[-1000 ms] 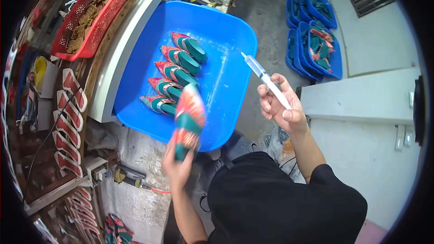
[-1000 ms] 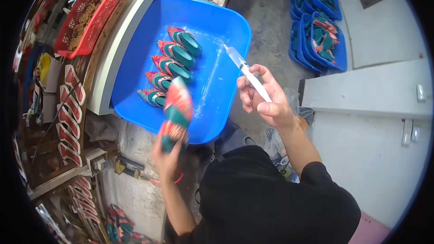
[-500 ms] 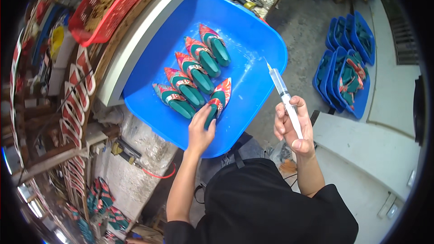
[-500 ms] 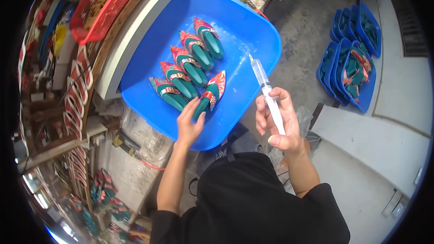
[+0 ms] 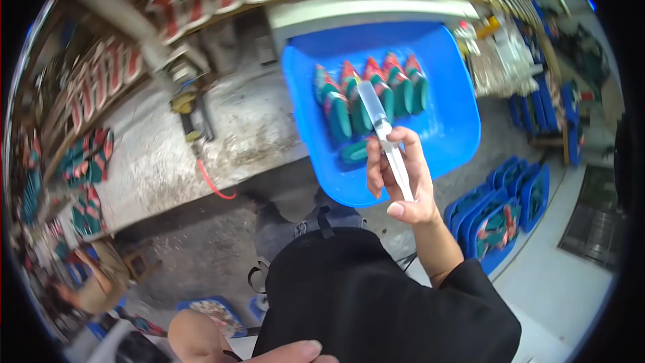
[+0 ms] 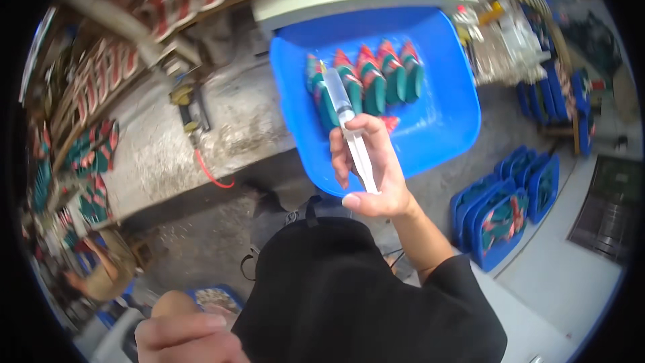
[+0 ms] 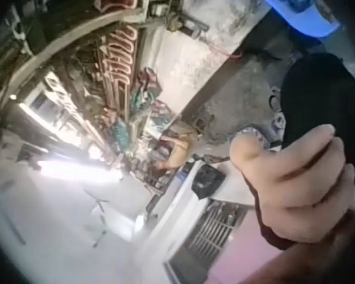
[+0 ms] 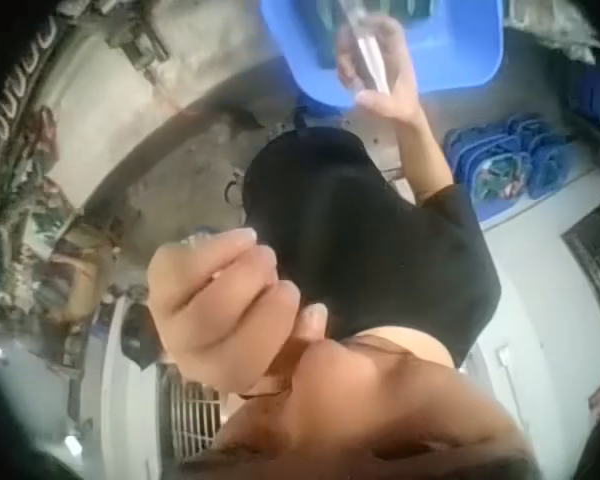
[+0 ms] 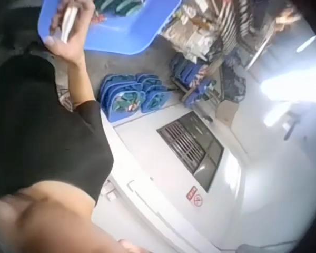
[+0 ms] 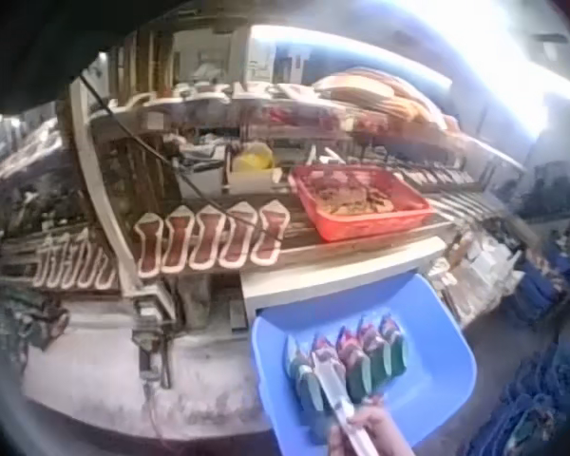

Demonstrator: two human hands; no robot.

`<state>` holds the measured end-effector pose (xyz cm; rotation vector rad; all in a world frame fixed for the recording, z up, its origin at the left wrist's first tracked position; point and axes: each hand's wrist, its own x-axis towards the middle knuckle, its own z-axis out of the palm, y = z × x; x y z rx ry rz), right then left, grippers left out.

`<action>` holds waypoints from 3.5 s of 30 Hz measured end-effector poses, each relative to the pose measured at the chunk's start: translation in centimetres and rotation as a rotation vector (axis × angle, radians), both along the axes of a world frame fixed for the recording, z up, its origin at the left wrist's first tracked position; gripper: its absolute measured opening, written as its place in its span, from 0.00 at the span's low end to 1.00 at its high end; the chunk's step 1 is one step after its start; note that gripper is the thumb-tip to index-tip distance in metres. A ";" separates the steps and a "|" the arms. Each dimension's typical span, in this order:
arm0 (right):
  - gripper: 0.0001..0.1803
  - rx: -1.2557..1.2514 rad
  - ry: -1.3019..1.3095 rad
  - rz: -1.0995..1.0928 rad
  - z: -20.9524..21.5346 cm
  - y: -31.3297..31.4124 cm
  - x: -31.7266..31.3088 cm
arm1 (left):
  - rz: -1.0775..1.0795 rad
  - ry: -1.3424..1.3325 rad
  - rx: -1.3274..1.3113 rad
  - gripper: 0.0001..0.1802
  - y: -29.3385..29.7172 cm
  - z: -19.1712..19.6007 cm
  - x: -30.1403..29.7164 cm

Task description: The person takes shoes on shoe lasts, applies liquid along their edges using a syringe, and places them into a blue bin.

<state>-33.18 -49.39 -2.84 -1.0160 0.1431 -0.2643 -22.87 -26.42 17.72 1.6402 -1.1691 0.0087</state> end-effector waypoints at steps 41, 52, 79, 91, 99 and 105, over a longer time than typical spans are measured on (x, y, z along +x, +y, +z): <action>0.46 -0.183 -0.202 0.183 5.6 46.1 37.7 | 0.586 0.657 -0.160 0.23 59.6 -22.7 32.9; 0.46 -0.150 -0.465 -0.112 5.9 21.3 19.0 | 0.176 0.681 -0.055 0.29 21.4 -24.7 15.7; 0.32 -0.068 -0.567 0.662 17.1 3.6 7.8 | -0.041 -0.617 0.174 0.18 13.3 -3.0 14.2; 0.31 -0.155 -0.469 0.746 17.6 4.7 9.5 | 0.008 -0.868 0.373 0.19 15.6 -1.2 15.0; 0.31 -0.209 -0.383 0.748 17.8 4.9 9.7 | 0.007 -0.851 0.400 0.20 17.4 -2.4 16.0; 0.32 -0.150 -0.383 0.751 17.3 5.2 9.9 | 0.037 -0.668 0.363 0.19 19.6 -3.9 16.3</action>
